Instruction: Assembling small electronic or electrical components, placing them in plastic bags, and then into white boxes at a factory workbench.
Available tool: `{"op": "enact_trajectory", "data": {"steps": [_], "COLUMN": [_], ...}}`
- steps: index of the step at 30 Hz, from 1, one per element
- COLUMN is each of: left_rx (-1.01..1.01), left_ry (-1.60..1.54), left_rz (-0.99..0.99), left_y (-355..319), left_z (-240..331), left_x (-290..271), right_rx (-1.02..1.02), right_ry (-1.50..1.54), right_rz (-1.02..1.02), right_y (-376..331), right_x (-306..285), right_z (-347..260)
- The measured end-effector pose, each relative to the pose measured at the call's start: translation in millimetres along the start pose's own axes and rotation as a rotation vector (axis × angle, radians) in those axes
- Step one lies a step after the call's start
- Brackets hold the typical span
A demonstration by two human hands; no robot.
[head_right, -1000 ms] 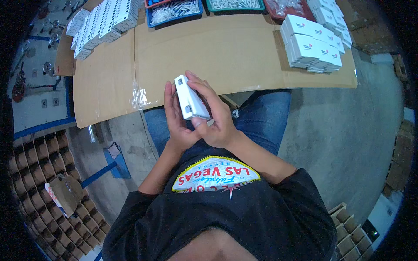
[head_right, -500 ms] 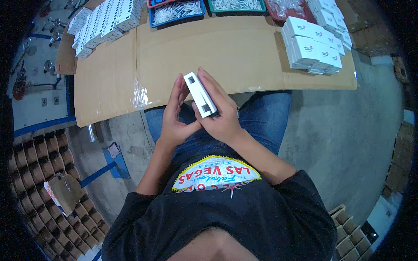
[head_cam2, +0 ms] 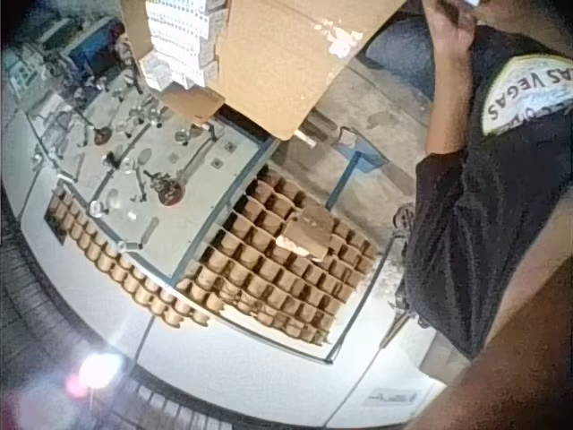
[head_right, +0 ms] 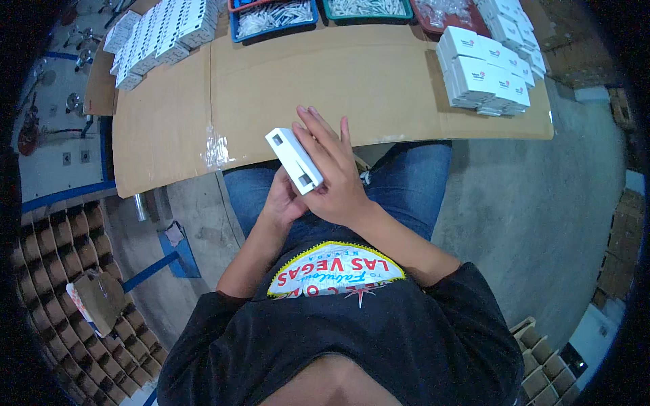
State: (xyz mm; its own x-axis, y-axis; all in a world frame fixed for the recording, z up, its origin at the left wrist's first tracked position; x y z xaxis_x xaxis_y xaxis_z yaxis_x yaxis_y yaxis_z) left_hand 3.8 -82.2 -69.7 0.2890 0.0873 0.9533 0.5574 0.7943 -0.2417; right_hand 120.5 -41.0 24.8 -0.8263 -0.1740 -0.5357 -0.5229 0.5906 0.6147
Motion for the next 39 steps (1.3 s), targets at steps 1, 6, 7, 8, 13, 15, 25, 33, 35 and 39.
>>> {"op": "enact_trajectory", "data": {"steps": [1,6,7,8,13,15,25,33,35,39], "left_rx": [0.062,0.219,0.218,0.219,0.357,0.39,0.358,0.029,-0.042,-0.01], "left_ry": [0.035,0.013,0.04,0.04,0.329,0.311,0.306,0.204,0.151,0.26], "left_rz": [0.051,0.106,0.227,0.23,0.337,0.338,0.315,0.504,0.521,0.542], "left_y": [1.1,0.5,-0.9,-0.9,-7.2,-9.9,-9.9,-20.9,-22.5,-19.5], "left_z": [2.8,15.9,17.2,18.6,34.1,35.1,36.9,40.6,40.6,34.1], "left_x": [4.4,10.4,11.8,10.5,15.7,15.0,10.7,43.0,54.3,45.3], "right_rx": [0.066,0.217,0.218,0.188,0.111,0.16,0.16,0.116,0.123,0.195], "right_ry": [0.101,0.115,0.118,0.055,-0.047,-0.003,-0.02,-0.144,-0.12,0.082], "right_rz": [0.046,0.05,0.05,-0.01,-0.114,-0.138,-0.083,-0.207,-0.256,-0.403], "right_y": [0.4,-18.3,-23.1,-25.9,-24.7,-20.7,-18.7,-11.5,-10.8,-13.3], "right_x": [2.5,15.6,17.2,19.2,25.2,24.1,24.0,7.9,7.7,0.4], "right_z": [0.1,14.0,18.3,22.5,19.3,16.3,15.1,30.8,32.4,41.2]}}
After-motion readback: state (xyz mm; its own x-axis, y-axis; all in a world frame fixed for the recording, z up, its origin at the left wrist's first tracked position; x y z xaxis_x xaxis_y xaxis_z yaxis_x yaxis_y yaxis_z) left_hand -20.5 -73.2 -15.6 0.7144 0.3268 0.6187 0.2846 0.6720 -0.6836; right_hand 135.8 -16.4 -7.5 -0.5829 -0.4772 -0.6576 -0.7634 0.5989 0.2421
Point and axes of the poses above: each hand's wrist, its own y-axis towards the middle knuckle, its own x-axis out of the palm, z = x × y, the point moved 3 cm from there along y, towards the middle knuckle, and after that the axes turned 14 degrees about -x, right-handed, at the moved point
